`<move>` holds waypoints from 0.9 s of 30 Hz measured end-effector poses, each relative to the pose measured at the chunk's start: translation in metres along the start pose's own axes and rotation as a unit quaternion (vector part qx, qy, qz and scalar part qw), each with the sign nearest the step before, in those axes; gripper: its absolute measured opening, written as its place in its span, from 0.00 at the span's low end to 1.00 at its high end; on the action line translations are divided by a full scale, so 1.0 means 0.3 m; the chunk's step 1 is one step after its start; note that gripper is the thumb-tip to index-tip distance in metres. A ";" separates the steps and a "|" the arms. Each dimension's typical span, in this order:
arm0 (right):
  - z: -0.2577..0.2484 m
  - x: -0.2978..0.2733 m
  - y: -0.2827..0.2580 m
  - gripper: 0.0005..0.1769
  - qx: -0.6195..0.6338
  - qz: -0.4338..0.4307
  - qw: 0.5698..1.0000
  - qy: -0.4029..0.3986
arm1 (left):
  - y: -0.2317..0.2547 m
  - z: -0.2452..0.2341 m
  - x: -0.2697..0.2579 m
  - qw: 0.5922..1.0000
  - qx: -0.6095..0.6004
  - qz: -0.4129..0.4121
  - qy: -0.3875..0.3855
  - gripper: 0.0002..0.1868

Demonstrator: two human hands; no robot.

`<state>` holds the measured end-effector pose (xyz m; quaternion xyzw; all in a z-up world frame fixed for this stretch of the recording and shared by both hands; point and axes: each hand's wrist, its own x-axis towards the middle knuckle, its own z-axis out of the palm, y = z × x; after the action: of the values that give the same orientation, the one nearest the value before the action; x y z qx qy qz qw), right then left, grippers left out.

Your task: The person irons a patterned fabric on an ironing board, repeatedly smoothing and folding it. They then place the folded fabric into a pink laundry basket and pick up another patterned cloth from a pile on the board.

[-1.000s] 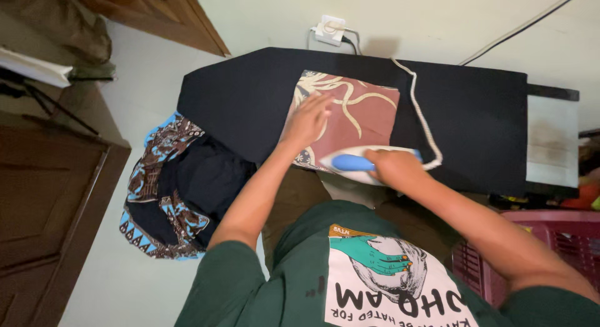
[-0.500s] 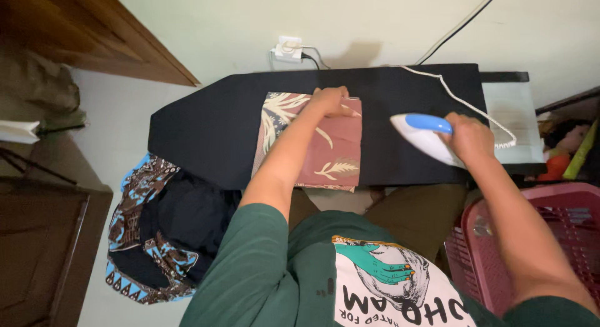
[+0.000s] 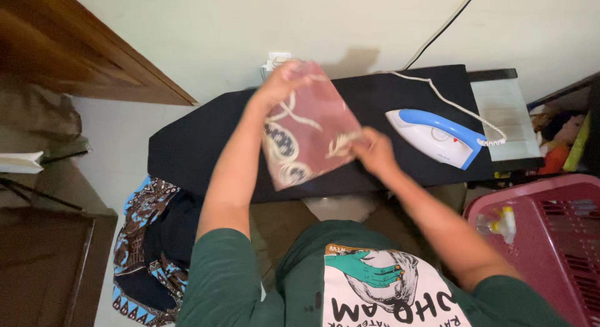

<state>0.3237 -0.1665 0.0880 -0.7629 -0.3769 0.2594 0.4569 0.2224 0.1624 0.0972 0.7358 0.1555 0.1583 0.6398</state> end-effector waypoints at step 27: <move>-0.517 -0.125 0.076 0.35 -0.440 -0.252 0.858 0.081 | -0.105 0.488 -0.934 0.937 0.231 0.087 0.248 0.17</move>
<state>0.4244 -0.2816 0.1390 -0.7814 -0.5930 -0.1205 0.1524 0.0323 -0.0848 0.0372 0.8115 0.2769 0.3503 0.3770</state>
